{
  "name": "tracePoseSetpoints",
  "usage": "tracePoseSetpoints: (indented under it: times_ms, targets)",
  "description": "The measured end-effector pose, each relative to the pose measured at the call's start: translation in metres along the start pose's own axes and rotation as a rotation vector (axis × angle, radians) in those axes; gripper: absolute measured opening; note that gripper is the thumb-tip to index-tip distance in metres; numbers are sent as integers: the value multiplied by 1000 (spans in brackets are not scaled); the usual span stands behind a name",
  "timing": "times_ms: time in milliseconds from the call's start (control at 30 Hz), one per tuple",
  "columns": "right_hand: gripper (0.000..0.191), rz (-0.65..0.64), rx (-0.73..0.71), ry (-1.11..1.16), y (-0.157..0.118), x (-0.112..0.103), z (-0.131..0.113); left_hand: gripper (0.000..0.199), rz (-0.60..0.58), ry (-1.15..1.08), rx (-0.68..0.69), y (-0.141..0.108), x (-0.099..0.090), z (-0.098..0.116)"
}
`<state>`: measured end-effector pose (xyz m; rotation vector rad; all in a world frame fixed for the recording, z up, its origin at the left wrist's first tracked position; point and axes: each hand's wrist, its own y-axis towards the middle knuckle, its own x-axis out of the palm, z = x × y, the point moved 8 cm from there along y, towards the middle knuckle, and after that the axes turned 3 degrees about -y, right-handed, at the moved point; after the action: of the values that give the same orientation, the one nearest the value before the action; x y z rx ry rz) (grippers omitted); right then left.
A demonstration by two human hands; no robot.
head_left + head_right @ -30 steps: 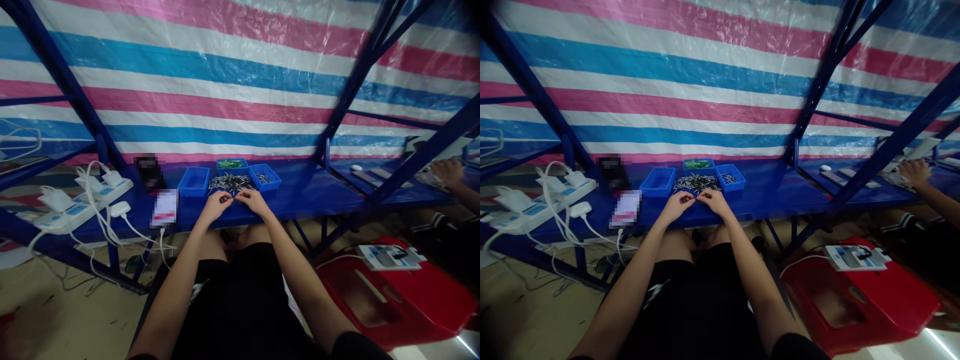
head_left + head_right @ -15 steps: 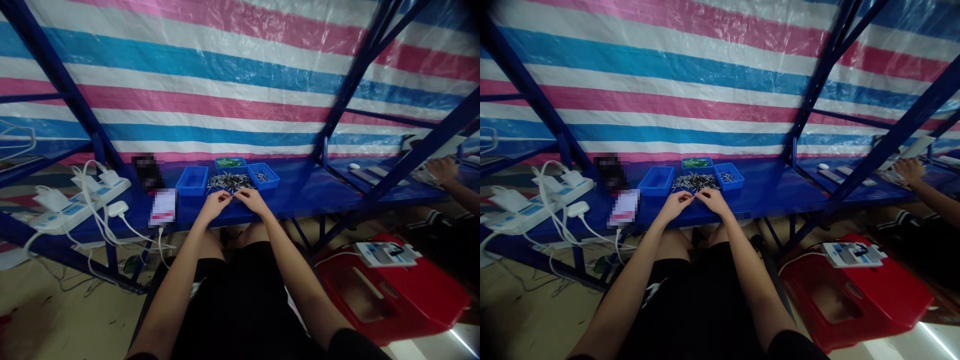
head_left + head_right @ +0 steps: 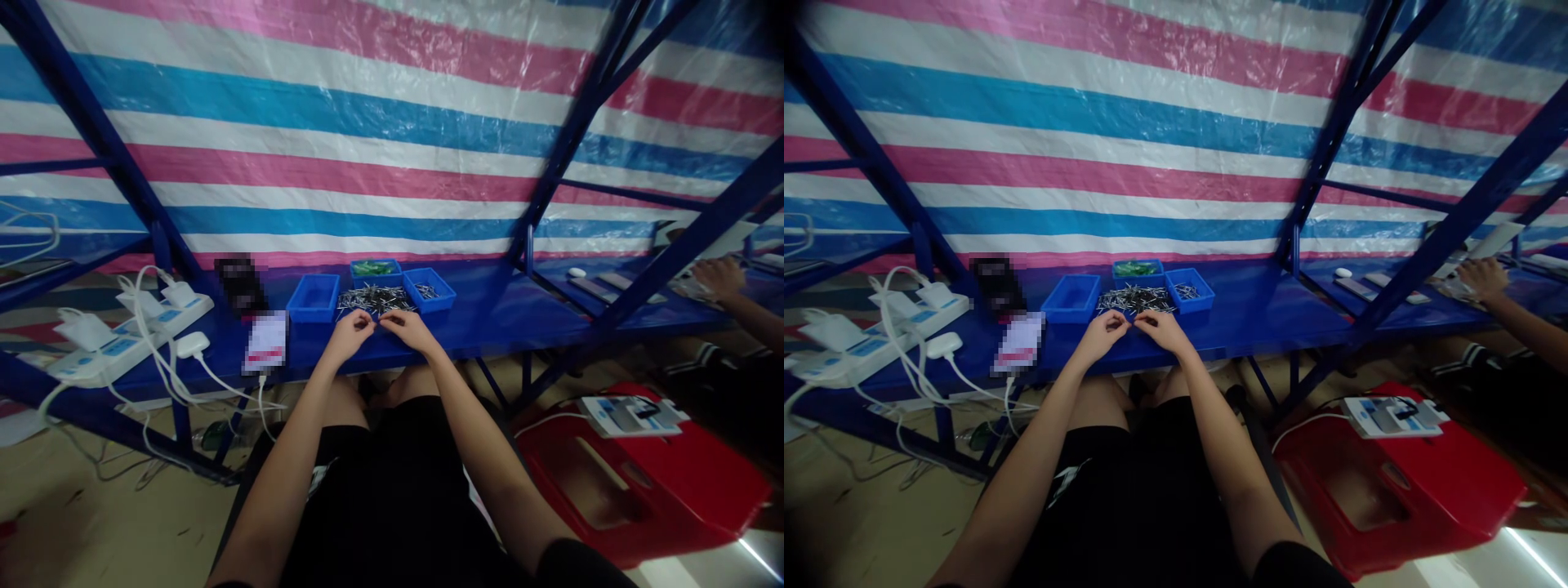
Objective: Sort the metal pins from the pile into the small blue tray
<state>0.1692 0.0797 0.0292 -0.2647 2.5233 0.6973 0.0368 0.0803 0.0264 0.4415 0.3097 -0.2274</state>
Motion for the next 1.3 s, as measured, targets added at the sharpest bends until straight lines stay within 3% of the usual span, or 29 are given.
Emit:
tracePoseSetpoints:
  times_ms: [167,433,633,767,1033,1300]
  targets:
    - [24,21,3,75,1,-2,3,24,-46,65,6,-1,3,0]
    - [19,28,14,29,2,-2,6,26,-9,79,-11,-1,0,2]
    - [17,-80,-26,-98,1,8,2,25,7,68,-3,1,-2,3]
    - [15,-134,-76,-186,0,15,-4,26,-45,55,17,0,3,4]
    - [23,-11,1,68,-1,1,-2,18,7,5,-41,-1,-1,-1]
    - [22,-62,-53,-70,-4,4,-13,19,-3,61,-21,-2,1,1]
